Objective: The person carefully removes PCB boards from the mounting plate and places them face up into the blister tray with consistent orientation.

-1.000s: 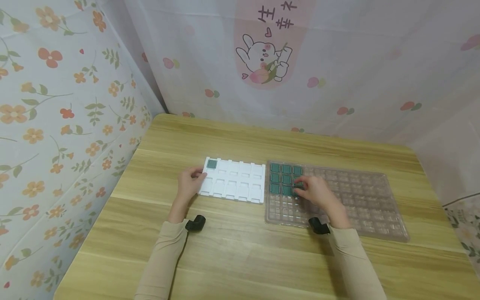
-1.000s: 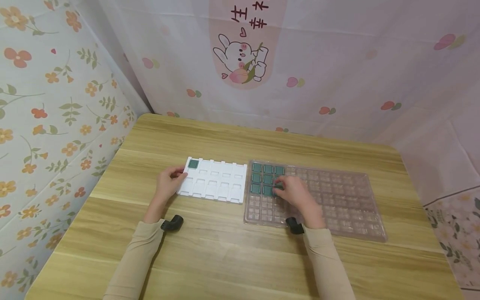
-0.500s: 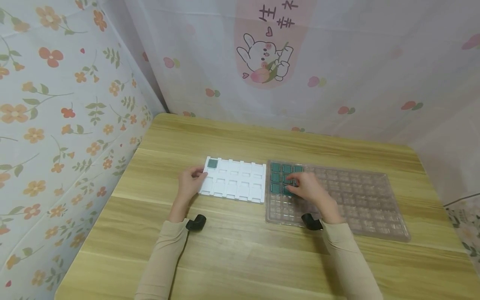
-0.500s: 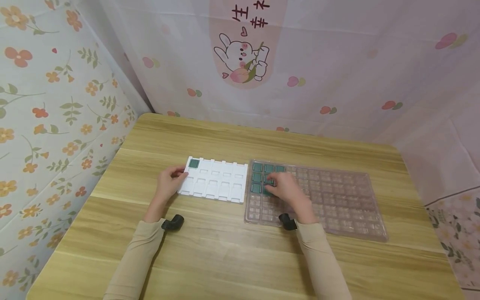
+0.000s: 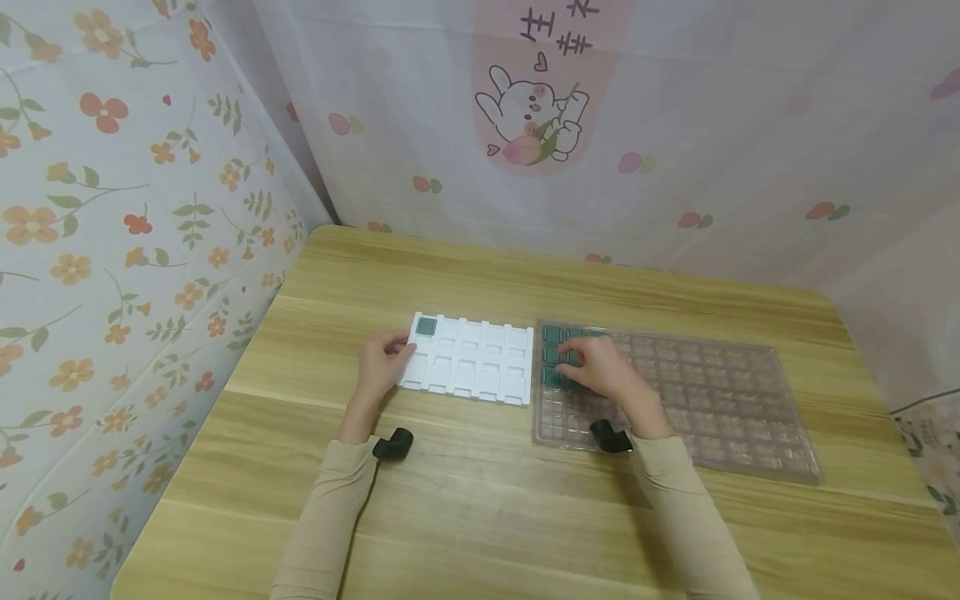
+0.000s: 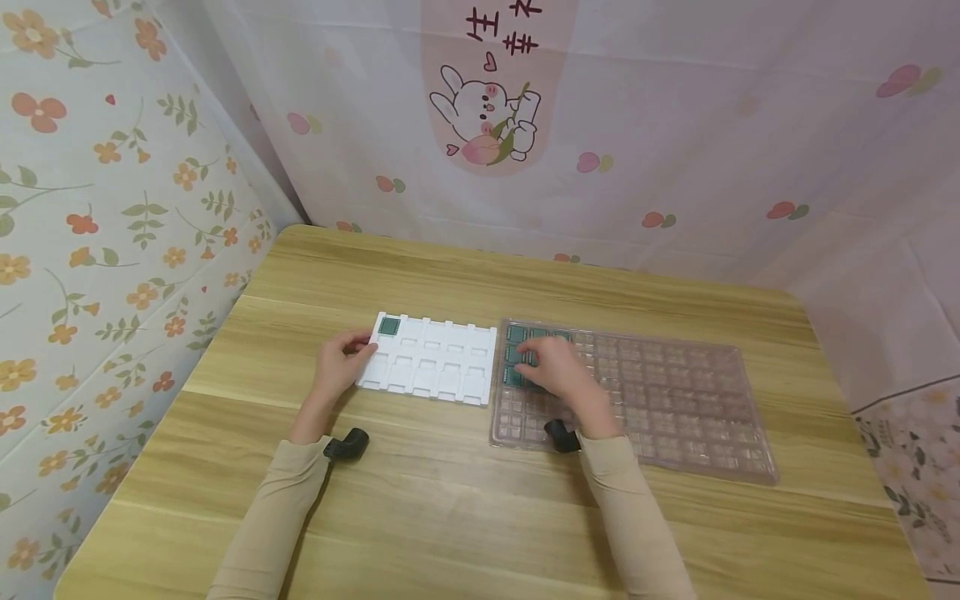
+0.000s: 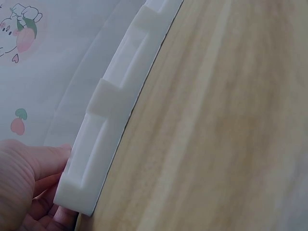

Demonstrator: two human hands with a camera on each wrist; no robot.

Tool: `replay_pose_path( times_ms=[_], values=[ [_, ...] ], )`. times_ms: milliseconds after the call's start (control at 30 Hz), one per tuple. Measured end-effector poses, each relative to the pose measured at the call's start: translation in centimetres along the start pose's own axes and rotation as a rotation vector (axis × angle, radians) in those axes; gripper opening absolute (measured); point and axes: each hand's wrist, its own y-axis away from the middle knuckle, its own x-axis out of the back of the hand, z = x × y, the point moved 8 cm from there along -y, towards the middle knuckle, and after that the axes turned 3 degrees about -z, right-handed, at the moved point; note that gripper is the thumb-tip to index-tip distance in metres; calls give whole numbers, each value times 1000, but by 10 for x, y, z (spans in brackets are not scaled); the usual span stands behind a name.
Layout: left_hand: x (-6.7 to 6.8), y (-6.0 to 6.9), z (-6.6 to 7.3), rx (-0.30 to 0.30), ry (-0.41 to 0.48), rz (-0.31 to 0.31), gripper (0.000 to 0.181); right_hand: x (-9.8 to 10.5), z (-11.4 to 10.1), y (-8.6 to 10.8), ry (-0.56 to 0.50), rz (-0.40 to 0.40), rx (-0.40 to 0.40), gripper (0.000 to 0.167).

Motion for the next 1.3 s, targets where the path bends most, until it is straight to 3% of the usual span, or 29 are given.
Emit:
replay_pose_path(
  times_ms=[900, 1300],
  values=[
    [1, 0, 2, -39, 2, 18, 24, -9, -38, -28, -23, -4, 90, 25],
    [1, 0, 0, -14, 1, 14, 25, -13, -56, -43, 24, -23, 102, 25]
  ],
)
